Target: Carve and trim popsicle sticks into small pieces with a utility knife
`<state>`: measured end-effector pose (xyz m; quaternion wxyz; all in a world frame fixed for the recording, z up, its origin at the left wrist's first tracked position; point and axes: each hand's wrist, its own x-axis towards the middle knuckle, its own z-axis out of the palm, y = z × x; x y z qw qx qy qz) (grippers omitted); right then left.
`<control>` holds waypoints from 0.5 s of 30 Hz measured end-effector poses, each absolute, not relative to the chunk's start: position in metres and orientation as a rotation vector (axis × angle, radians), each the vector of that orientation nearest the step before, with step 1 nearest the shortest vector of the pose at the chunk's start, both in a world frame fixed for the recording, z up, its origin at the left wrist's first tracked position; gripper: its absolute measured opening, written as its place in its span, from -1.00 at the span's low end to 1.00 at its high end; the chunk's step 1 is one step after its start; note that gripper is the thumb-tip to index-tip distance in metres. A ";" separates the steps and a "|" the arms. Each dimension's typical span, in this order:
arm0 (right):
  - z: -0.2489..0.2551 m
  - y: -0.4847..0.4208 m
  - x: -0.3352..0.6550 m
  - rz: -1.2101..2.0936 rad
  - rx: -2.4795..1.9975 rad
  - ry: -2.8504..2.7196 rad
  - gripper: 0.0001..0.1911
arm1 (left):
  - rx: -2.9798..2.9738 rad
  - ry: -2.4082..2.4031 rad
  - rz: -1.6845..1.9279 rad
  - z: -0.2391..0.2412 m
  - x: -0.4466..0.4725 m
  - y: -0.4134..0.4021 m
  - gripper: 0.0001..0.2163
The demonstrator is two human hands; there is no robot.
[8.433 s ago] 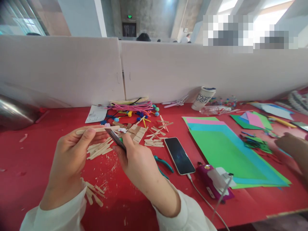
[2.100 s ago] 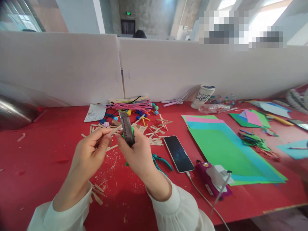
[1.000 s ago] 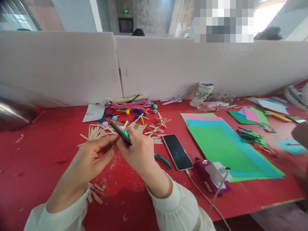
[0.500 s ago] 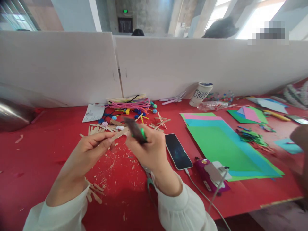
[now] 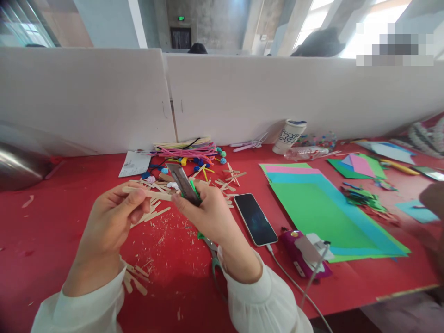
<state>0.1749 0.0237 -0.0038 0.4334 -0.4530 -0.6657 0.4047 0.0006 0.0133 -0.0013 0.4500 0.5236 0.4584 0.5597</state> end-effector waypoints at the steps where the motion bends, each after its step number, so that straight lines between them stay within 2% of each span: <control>1: -0.004 0.023 0.174 1.062 -1.101 -1.666 -0.71 | 1.273 1.098 1.412 -0.002 0.001 0.013 -0.81; 5: -0.007 0.021 0.166 1.182 -1.003 -1.599 -0.69 | 1.398 1.081 1.369 -0.002 0.007 0.012 -0.83; 9: -0.006 0.020 0.163 1.160 -0.976 -1.523 -0.74 | 1.543 1.144 1.321 -0.001 0.008 0.009 -0.82; 15: -0.002 0.020 0.166 0.992 -1.031 -1.456 -0.76 | 1.811 1.152 0.833 -0.002 0.008 0.006 -0.74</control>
